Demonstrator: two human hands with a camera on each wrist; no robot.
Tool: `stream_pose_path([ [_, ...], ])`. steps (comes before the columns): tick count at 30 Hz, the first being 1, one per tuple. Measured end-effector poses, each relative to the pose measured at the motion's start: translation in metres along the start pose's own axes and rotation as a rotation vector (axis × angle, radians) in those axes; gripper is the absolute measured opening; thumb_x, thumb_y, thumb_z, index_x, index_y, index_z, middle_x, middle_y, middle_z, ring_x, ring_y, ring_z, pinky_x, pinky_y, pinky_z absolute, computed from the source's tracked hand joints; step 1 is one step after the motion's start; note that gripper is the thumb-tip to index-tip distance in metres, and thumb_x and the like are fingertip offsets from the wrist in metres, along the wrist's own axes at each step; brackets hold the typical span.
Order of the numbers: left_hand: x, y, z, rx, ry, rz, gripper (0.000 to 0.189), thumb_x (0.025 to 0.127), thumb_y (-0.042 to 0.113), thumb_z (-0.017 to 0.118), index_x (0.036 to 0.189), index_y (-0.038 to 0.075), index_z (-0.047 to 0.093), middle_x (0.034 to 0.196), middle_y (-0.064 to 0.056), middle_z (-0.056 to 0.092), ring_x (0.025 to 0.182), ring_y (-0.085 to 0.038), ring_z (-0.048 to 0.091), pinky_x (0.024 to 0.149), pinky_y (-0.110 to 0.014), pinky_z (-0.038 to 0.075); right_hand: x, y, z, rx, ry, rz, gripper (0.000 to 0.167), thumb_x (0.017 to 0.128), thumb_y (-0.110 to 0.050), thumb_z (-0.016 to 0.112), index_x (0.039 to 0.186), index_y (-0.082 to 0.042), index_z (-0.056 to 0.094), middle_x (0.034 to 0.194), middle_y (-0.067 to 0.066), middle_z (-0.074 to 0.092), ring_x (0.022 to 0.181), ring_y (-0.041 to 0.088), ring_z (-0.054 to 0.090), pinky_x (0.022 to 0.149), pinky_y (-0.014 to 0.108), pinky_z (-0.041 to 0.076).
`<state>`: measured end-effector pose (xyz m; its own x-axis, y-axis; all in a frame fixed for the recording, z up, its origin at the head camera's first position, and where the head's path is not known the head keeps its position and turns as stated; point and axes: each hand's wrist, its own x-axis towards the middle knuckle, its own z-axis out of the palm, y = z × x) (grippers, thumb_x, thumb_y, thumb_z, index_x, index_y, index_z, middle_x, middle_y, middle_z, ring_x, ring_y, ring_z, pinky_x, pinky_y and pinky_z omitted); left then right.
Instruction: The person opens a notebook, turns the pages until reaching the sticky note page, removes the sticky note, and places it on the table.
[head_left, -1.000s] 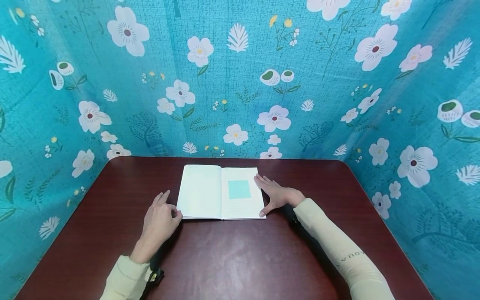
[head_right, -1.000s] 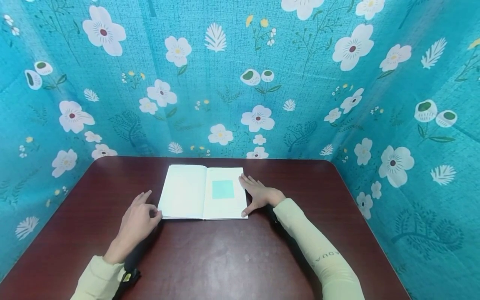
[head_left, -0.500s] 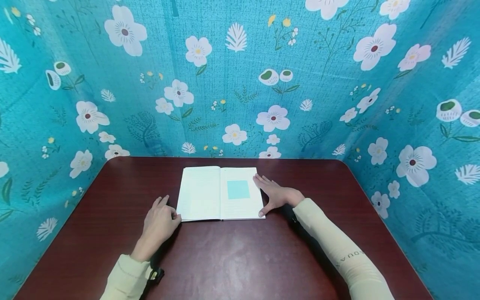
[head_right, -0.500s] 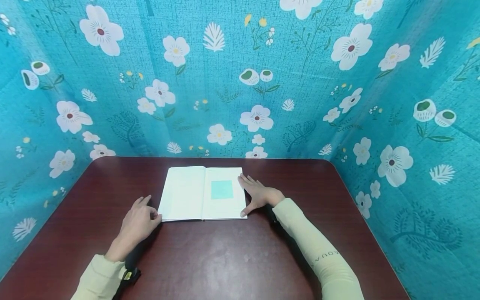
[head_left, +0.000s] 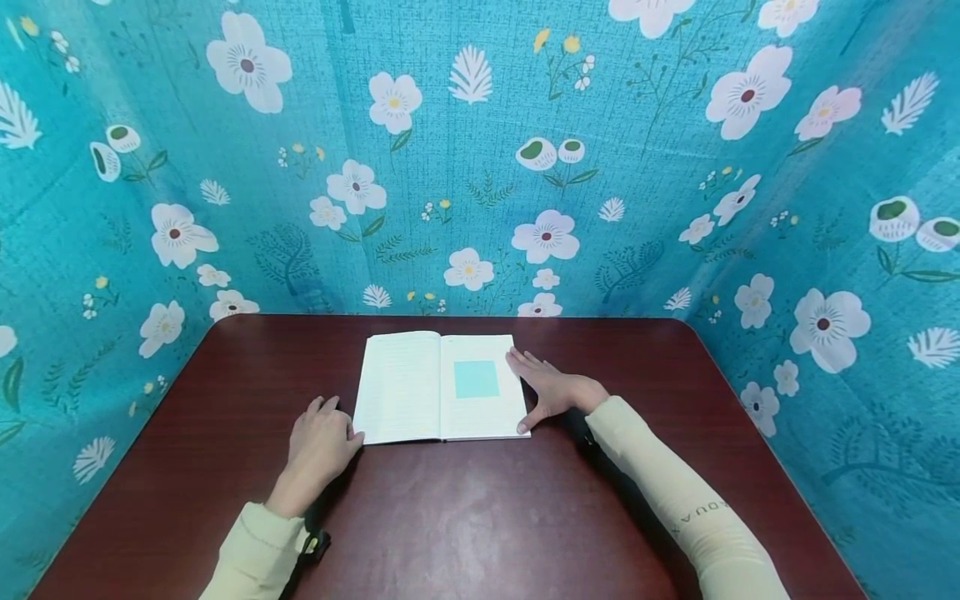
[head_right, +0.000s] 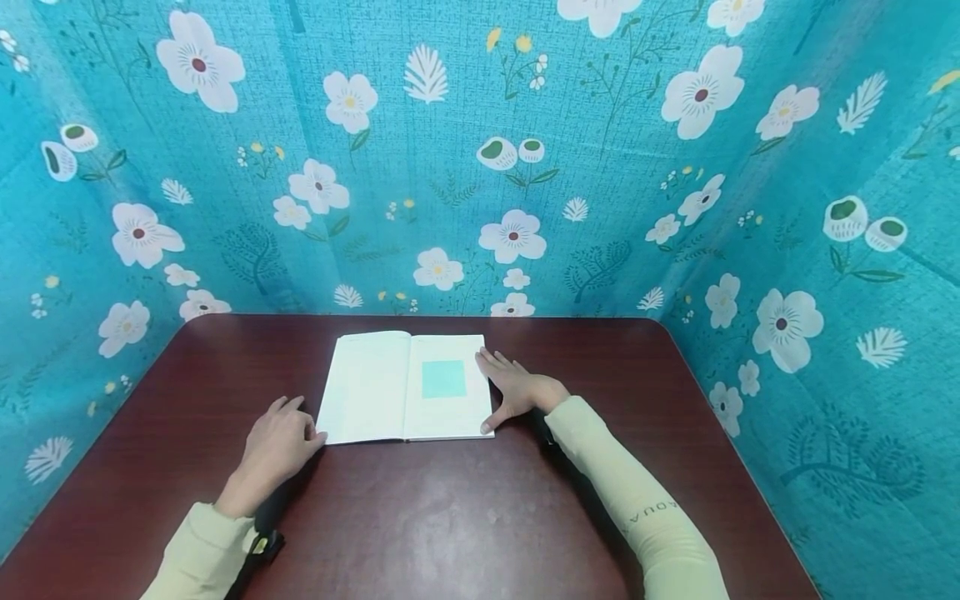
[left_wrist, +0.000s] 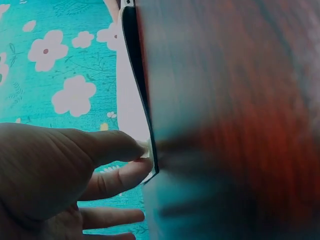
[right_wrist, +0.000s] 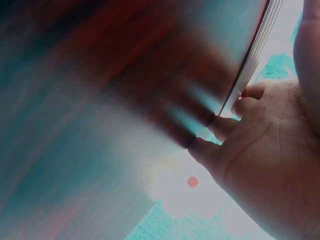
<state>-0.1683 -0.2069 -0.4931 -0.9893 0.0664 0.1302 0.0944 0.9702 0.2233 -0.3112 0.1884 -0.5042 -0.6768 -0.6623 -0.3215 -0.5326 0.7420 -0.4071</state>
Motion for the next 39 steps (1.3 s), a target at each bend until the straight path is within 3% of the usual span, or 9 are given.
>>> stream_pose_path([
  [3,0.001,0.002,-0.002,0.014,-0.005,-0.03,0.033,0.084,0.024,0.079,0.06,0.013,0.06,0.118,-0.03,0.066,0.125,-0.052,0.052,0.105,-0.071,0.037,-0.001,0.0,-0.001,0.0,-0.002,0.0,0.138,0.073,-0.063,0.083,0.163,-0.006,-0.003,0.172,0.012,-0.007,0.158,0.037,-0.006,0.125,0.06,0.007],
  [6,0.007,0.005,-0.003,0.01,-0.021,-0.049,0.025,0.083,0.023,0.082,0.087,0.004,0.067,0.115,-0.027,0.066,0.124,-0.051,0.051,0.108,-0.075,0.028,-0.002,0.0,-0.002,0.0,-0.007,0.005,0.138,0.073,-0.064,0.083,0.163,-0.006,-0.003,0.172,0.012,-0.007,0.158,0.037,-0.006,0.125,0.06,0.006],
  [12,0.03,0.012,-0.002,-0.079,-0.183,0.096,0.081,0.081,-0.001,0.075,0.153,-0.003,0.038,0.159,-0.03,0.032,0.146,-0.052,0.03,0.113,-0.073,0.025,-0.003,0.002,-0.001,-0.006,-0.003,0.01,0.137,0.073,-0.063,0.083,0.163,-0.005,-0.003,0.171,0.014,-0.006,0.157,0.038,-0.005,0.124,0.06,0.008],
  [17,0.049,0.015,0.002,-0.158,-0.379,0.265,0.093,0.079,-0.016,0.067,0.161,0.007,0.029,0.167,-0.022,0.022,0.152,-0.048,0.02,0.119,-0.066,0.023,-0.004,0.001,0.001,-0.002,-0.007,0.011,0.138,0.073,-0.063,0.083,0.163,-0.005,-0.003,0.172,0.014,-0.006,0.157,0.038,-0.005,0.124,0.06,0.008],
  [21,0.054,0.02,0.003,-0.189,-0.46,0.275,0.077,0.088,-0.007,0.06,0.159,0.007,0.034,0.164,-0.02,0.031,0.151,-0.044,0.026,0.12,-0.061,0.026,-0.003,0.0,0.003,0.001,-0.01,0.001,0.137,0.073,-0.062,0.083,0.163,-0.005,-0.003,0.171,0.014,-0.005,0.157,0.039,-0.005,0.124,0.061,0.009],
  [25,0.056,0.028,0.005,-0.146,-0.409,0.266,0.058,0.101,0.015,0.057,0.155,0.002,0.041,0.155,-0.025,0.044,0.144,-0.042,0.04,0.116,-0.057,0.035,-0.002,0.0,0.003,0.014,-0.01,0.002,0.137,0.073,-0.062,0.084,0.163,-0.006,-0.003,0.172,0.013,-0.006,0.157,0.038,-0.005,0.124,0.061,0.008],
  [31,0.062,0.042,0.013,-0.043,-0.284,0.242,0.06,0.104,0.036,0.055,0.156,0.009,0.041,0.137,-0.027,0.052,0.116,-0.04,0.058,0.097,-0.055,0.05,-0.002,-0.001,0.0,0.018,0.007,-0.008,0.139,0.072,-0.06,0.086,0.163,-0.003,-0.002,0.171,0.015,-0.005,0.157,0.039,-0.005,0.124,0.062,0.008],
  [34,0.064,0.045,0.018,-0.034,-0.273,0.226,0.064,0.104,0.039,0.055,0.159,0.011,0.037,0.139,-0.028,0.046,0.117,-0.041,0.053,0.098,-0.059,0.047,-0.003,-0.002,-0.001,0.025,0.003,-0.015,0.139,0.072,-0.06,0.086,0.162,-0.001,-0.002,0.171,0.017,-0.005,0.157,0.04,-0.005,0.124,0.062,0.007],
  [39,0.069,0.043,0.025,-0.094,-0.285,0.259,0.064,0.105,0.036,0.051,0.161,0.011,0.031,0.163,-0.028,0.023,0.148,-0.048,0.026,0.115,-0.07,0.026,-0.003,-0.004,-0.003,0.014,-0.002,-0.008,0.139,0.072,-0.062,0.085,0.163,-0.003,-0.003,0.171,0.015,-0.006,0.157,0.039,-0.006,0.124,0.061,0.007],
])
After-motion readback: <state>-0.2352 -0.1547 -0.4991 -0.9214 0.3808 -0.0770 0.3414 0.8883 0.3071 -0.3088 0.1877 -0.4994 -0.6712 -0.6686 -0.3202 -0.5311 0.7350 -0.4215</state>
